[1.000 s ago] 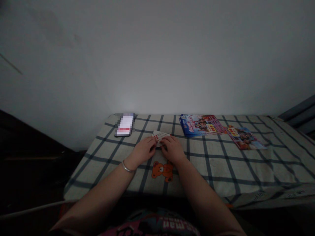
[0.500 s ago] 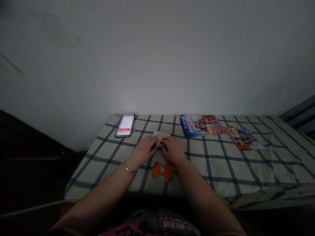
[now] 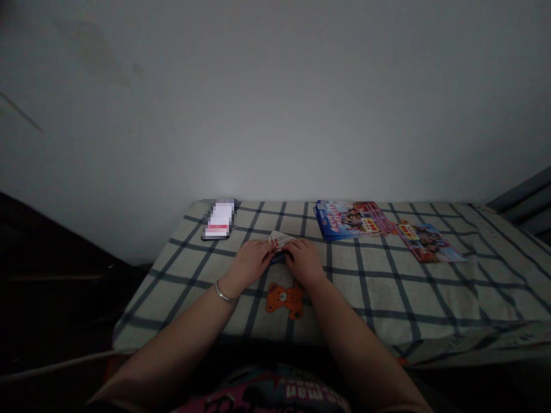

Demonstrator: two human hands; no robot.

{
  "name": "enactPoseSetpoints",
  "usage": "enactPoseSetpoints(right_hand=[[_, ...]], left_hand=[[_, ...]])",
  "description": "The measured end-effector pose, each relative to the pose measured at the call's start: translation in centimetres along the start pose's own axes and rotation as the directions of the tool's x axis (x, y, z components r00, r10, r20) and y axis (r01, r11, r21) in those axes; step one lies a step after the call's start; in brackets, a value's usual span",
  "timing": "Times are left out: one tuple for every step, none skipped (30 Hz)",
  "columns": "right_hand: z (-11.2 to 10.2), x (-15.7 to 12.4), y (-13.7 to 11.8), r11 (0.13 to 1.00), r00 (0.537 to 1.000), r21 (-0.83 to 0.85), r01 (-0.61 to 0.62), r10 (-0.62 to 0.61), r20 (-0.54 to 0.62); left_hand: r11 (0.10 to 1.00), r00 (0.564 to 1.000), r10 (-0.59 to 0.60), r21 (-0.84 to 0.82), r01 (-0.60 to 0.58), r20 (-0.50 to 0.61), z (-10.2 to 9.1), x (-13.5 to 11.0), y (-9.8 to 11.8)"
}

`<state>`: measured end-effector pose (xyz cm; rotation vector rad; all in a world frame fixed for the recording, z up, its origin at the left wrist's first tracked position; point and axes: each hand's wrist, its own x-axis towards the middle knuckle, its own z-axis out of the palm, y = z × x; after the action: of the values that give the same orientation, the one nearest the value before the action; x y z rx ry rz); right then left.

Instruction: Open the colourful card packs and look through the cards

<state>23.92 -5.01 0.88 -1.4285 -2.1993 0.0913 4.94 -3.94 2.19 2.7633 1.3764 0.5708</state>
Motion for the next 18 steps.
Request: enactPoseSetpoints(right_hand=[[-0.07, 0.00, -0.03, 1.000, 1.000, -0.009, -0.003, 0.003, 0.001], [-0.16, 0.00, -0.07, 1.000, 1.000, -0.018, -0.005, 0.005, 0.002], [-0.24, 0.00, -0.14, 1.000, 1.000, -0.028, -0.006, 0.006, 0.003], [-0.34, -0.01, -0.22, 0.999, 1.000, -0.039, -0.005, 0.006, 0.004], [-0.43, -0.01, -0.31, 0.999, 1.000, -0.052, -0.004, 0.004, 0.006], [-0.51, -0.02, -0.42, 0.998, 1.000, -0.067, 0.001, 0.000, 0.006], [-0.59, -0.02, -0.52, 0.997, 1.000, -0.081, 0.007, -0.007, 0.004], [-0.64, -0.03, -0.62, 0.995, 1.000, -0.094, 0.016, -0.016, 0.003], [-0.68, -0.04, -0.71, 0.994, 1.000, -0.105, 0.024, -0.024, 0.000], [-0.70, -0.06, -0.77, 0.993, 1.000, -0.110, 0.031, -0.031, -0.002], [-0.70, -0.07, -0.81, 0.993, 0.999, -0.112, 0.037, -0.038, -0.003], [-0.69, -0.09, -0.83, 0.993, 0.999, -0.110, 0.041, -0.042, -0.003], [-0.68, -0.10, -0.83, 0.993, 0.999, -0.106, 0.043, -0.043, -0.002], [-0.66, -0.10, -0.81, 0.994, 0.999, -0.100, 0.043, -0.043, -0.001], [-0.64, -0.10, -0.79, 0.995, 0.999, -0.093, 0.040, -0.041, -0.004], [-0.61, -0.08, -0.75, 0.996, 0.999, -0.085, 0.038, -0.039, -0.010], [-0.59, -0.05, -0.71, 0.996, 0.999, -0.075, 0.036, -0.038, -0.022], [-0.55, -0.02, -0.66, 0.997, 0.999, -0.064, 0.036, -0.038, -0.038]], left_hand=[[1.000, 1.000, 0.018, -0.015, -0.018, 0.004, 0.02, -0.01, -0.05], [0.999, 0.999, 0.032, -0.028, -0.032, 0.006, 0.06, -0.01, -0.07], [0.998, 0.999, 0.040, -0.039, -0.040, 0.004, 0.12, -0.02, -0.07], [0.998, 0.999, 0.041, -0.050, -0.041, -0.001, 0.19, -0.03, -0.05], [0.998, 0.999, 0.038, -0.059, -0.038, -0.007, 0.26, -0.04, -0.02], [0.997, 0.999, 0.030, -0.065, -0.031, -0.014, 0.34, -0.05, 0.00], [0.997, 1.000, 0.022, -0.071, -0.023, -0.019, 0.42, -0.06, 0.02], [0.997, 1.000, 0.014, -0.075, -0.015, -0.022, 0.49, -0.08, 0.03], [0.997, 1.000, 0.006, -0.077, -0.007, -0.025, 0.53, -0.11, 0.02], [0.997, 1.000, -0.002, -0.076, 0.000, -0.028, 0.55, -0.14, 0.00], [0.997, 0.999, -0.009, -0.074, 0.007, -0.034, 0.55, -0.18, -0.02], [0.998, 0.999, -0.017, -0.068, 0.014, -0.043, 0.53, -0.21, -0.04], [0.998, 0.998, -0.026, -0.058, 0.023, -0.053, 0.49, -0.24, -0.06], [0.998, 0.998, -0.035, -0.044, 0.032, -0.061, 0.43, -0.26, -0.07], [0.999, 0.997, -0.043, -0.028, 0.041, -0.067, 0.36, -0.27, -0.07], [0.999, 0.996, -0.048, -0.011, 0.047, -0.071, 0.30, -0.27, -0.06], [0.999, 0.996, -0.050, 0.004, 0.050, -0.071, 0.23, -0.26, -0.03], [0.999, 0.996, -0.051, 0.016, 0.052, -0.069, 0.18, -0.24, 0.00]])
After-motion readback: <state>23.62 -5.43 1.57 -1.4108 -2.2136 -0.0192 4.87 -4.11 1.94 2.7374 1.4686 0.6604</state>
